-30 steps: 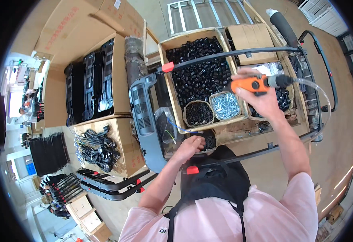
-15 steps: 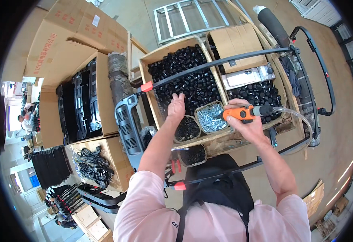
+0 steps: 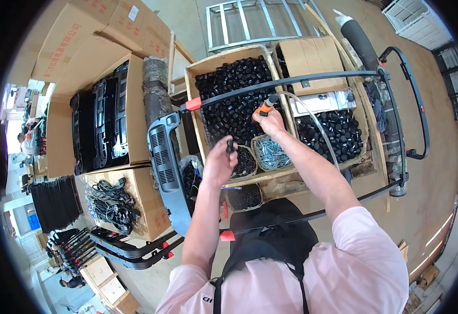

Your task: Assembling lawn mower handle components by attaching plastic covers and securing them with an electric screwdriver.

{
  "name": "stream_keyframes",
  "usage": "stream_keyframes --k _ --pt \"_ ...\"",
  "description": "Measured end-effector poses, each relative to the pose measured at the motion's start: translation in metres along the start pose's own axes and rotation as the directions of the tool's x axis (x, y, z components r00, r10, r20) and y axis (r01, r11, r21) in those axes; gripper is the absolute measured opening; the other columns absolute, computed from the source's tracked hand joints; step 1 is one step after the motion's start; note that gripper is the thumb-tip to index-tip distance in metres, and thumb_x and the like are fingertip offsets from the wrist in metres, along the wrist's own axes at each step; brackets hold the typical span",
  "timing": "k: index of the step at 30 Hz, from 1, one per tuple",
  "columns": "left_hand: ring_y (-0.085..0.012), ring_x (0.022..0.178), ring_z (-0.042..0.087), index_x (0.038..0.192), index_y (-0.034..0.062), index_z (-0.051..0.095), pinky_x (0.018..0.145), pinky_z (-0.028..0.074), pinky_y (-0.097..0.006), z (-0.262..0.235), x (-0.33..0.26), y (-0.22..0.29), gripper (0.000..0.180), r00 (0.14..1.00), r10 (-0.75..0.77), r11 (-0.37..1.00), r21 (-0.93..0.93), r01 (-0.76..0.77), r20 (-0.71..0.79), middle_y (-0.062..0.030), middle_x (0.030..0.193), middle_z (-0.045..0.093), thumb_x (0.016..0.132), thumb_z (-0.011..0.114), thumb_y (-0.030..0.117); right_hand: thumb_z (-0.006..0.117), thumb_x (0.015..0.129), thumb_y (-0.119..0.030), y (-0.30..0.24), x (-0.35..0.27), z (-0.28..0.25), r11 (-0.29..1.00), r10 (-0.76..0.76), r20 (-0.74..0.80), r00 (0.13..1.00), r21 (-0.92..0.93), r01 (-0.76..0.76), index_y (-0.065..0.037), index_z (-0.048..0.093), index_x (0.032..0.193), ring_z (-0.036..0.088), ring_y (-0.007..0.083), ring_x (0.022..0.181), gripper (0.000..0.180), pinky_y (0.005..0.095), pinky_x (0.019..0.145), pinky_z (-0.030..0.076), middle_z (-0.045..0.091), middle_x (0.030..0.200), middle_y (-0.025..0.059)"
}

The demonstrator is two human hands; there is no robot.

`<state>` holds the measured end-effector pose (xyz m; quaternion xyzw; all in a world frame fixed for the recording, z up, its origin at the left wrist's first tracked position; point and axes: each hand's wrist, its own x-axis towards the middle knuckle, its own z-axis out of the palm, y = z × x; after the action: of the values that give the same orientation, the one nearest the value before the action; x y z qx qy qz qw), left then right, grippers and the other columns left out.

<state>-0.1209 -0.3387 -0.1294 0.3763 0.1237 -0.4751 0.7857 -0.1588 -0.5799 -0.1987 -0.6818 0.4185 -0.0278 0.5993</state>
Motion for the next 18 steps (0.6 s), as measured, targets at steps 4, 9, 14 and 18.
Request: stream_keyframes --k 4,9,14,18 --pt "-0.0153 0.075 0.057 0.132 0.0080 0.058 0.059 0.042 -0.028 -0.008 -0.073 -0.011 0.030 0.999 -0.040 0.983 -0.180 0.043 0.019 -0.0073 0.103 0.065 0.108 0.049 0.023 0.071 0.090 -0.027 -0.021 -0.017 -0.016 0.858 0.269 0.394 0.879 -0.513 -0.033 -0.001 0.071 0.104 0.074 0.0232 0.076 0.030 0.0398 0.066 0.059 0.075 0.096 0.0194" --pt "-0.0166 0.077 0.058 0.133 0.0077 0.057 0.063 0.044 -0.030 -0.017 -0.113 -0.030 0.029 0.998 -0.032 0.992 -0.120 0.025 -0.053 -0.0089 0.105 0.066 0.108 0.048 0.019 0.070 0.087 -0.021 0.065 -0.062 -0.006 0.348 -0.269 0.440 0.857 -0.785 0.512 -0.003 0.072 0.106 0.074 0.0359 0.093 0.026 0.0476 0.083 0.060 0.075 0.100 0.0218" --pt "-0.0115 0.078 0.060 0.141 0.0036 0.057 0.062 0.046 -0.026 -0.024 -0.135 -0.035 0.035 1.000 -0.014 0.999 0.046 0.014 0.006 -0.0081 0.111 0.070 0.111 0.053 0.022 0.071 0.085 -0.014 0.064 -0.063 -0.012 0.351 -0.274 0.518 0.811 -0.731 0.585 -0.001 0.065 0.100 0.069 0.0421 0.106 0.021 0.0517 0.094 0.056 0.070 0.106 0.0238" --pt "-0.0118 0.082 0.064 0.140 0.0043 0.056 0.064 0.051 -0.026 -0.026 -0.139 -0.040 0.034 0.999 -0.031 0.997 0.076 0.029 0.025 -0.0080 0.113 0.070 0.112 0.053 0.024 0.062 0.086 -0.010 0.061 -0.069 -0.013 0.301 -0.360 0.515 0.778 -0.725 0.619 -0.002 0.065 0.100 0.072 0.0410 0.099 0.016 0.0514 0.090 0.057 0.072 0.103 0.0226"
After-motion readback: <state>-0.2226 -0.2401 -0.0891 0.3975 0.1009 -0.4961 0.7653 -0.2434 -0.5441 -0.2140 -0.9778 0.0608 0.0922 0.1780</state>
